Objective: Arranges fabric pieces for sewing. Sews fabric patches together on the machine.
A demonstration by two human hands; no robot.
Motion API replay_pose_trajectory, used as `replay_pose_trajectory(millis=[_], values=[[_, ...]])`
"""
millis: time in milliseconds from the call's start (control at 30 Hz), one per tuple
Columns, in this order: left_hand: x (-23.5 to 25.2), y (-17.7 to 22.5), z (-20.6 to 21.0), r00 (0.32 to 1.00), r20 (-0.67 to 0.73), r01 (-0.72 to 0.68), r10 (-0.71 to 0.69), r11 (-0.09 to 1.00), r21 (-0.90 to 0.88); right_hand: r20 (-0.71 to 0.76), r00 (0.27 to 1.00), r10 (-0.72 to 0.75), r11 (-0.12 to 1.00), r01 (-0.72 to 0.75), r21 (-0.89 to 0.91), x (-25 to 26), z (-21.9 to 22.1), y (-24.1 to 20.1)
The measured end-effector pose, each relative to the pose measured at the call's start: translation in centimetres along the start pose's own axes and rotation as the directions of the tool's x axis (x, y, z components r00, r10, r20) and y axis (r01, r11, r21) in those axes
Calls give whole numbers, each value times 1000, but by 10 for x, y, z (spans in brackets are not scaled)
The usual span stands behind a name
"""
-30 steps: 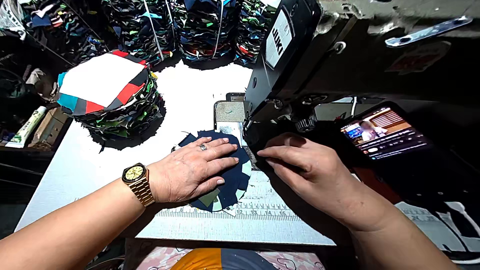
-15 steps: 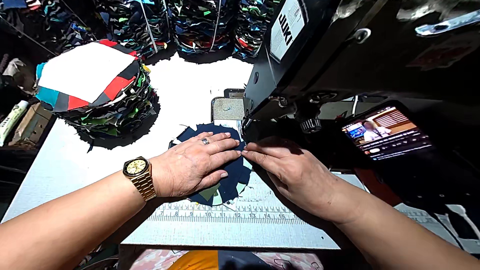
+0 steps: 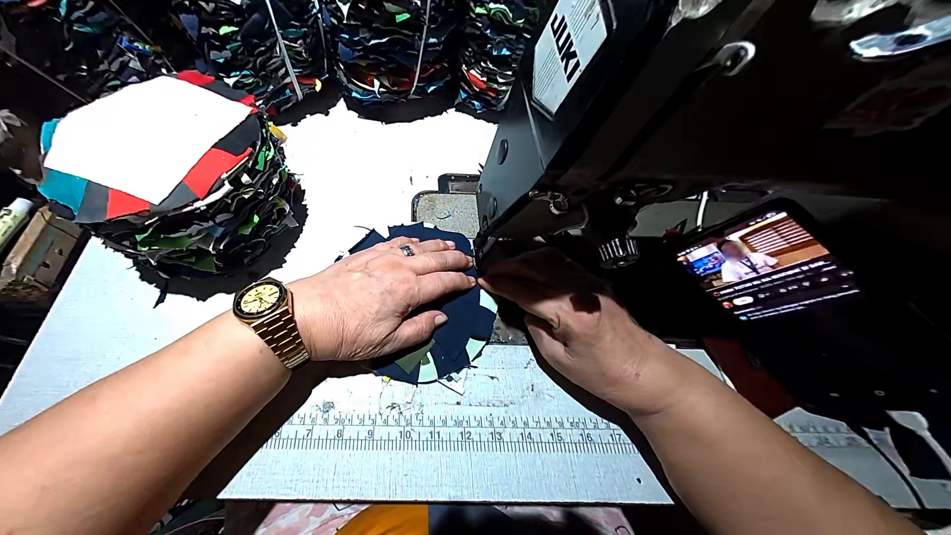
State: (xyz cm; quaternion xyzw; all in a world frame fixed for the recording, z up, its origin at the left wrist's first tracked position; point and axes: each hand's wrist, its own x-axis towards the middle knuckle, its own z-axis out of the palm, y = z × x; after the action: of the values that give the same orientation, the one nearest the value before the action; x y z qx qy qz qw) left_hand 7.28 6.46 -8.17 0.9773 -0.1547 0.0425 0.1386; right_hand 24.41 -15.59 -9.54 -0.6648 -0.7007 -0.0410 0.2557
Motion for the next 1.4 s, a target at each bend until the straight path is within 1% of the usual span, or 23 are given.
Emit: replay_pose_trajectory(millis=[133, 267, 333, 433, 633, 967, 1400], values=[[-2, 3, 7, 997, -81, 4, -5, 1000, -10, -20, 1000, 4, 999, -3, 32, -1, 1, 2], [-3, 9, 7, 984, -174, -32, 28, 999, -17, -56, 998, -26, 998, 29, 60, -3, 1, 2], [-2, 10, 9, 986, -163, -47, 44, 999, -13, -82, 995, -59, 996, 65, 69, -2, 1, 3], [-2, 9, 14, 989, -137, -57, 58, 998, 7, -73, 994, -84, 994, 88, 58, -3, 2, 3], [-2, 2, 17, 983, -163, -86, 86, 996, 2, -85, 993, -80, 995, 86, 60, -1, 2, 3], [-2, 2, 17, 984, -159, -81, 83, 997, 18, -102, 992, -78, 993, 86, 80, -1, 4, 4], [-1, -3, 15, 981, -173, -88, 89, 996, 14, -69, 996, -51, 997, 55, 58, -1, 5, 4]])
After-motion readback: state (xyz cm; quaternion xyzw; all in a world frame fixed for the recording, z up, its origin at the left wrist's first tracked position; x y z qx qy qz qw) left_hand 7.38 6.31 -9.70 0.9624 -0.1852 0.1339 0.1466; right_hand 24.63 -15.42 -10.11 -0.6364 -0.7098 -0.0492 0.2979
